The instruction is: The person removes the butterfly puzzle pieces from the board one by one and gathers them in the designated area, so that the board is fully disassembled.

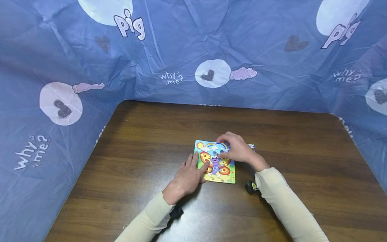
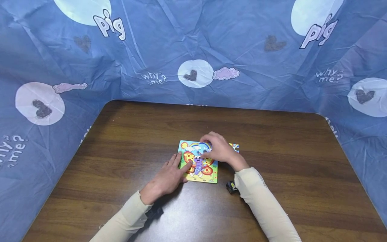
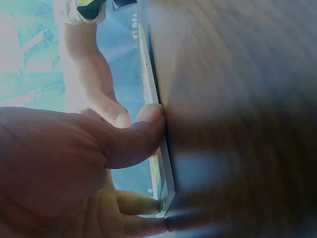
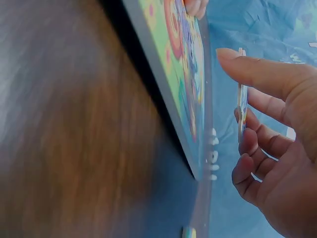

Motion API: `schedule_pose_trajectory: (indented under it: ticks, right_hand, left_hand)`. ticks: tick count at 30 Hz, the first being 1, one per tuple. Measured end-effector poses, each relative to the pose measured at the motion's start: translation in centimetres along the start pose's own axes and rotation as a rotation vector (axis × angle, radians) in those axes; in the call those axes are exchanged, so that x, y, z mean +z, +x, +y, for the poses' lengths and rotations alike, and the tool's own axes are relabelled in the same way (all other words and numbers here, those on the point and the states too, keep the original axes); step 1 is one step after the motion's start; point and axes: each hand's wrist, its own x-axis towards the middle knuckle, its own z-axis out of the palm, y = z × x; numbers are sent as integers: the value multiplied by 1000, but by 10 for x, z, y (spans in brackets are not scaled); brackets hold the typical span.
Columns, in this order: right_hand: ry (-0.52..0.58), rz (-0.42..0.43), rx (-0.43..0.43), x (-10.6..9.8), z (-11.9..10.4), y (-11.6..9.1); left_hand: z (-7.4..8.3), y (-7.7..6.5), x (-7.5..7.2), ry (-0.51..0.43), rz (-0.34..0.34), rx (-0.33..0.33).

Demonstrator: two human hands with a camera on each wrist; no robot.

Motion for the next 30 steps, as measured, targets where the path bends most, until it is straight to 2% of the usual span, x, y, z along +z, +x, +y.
schedule_pose_trajectory:
  ticks: [14,30]
  right_hand:
    - [-43,74,38,-32,23,-30]
    - [-92,133,116,-64,57,-59]
  left_hand:
    - [0,1,0,8,8,1]
    - [0,1,0,-5,-13,-9]
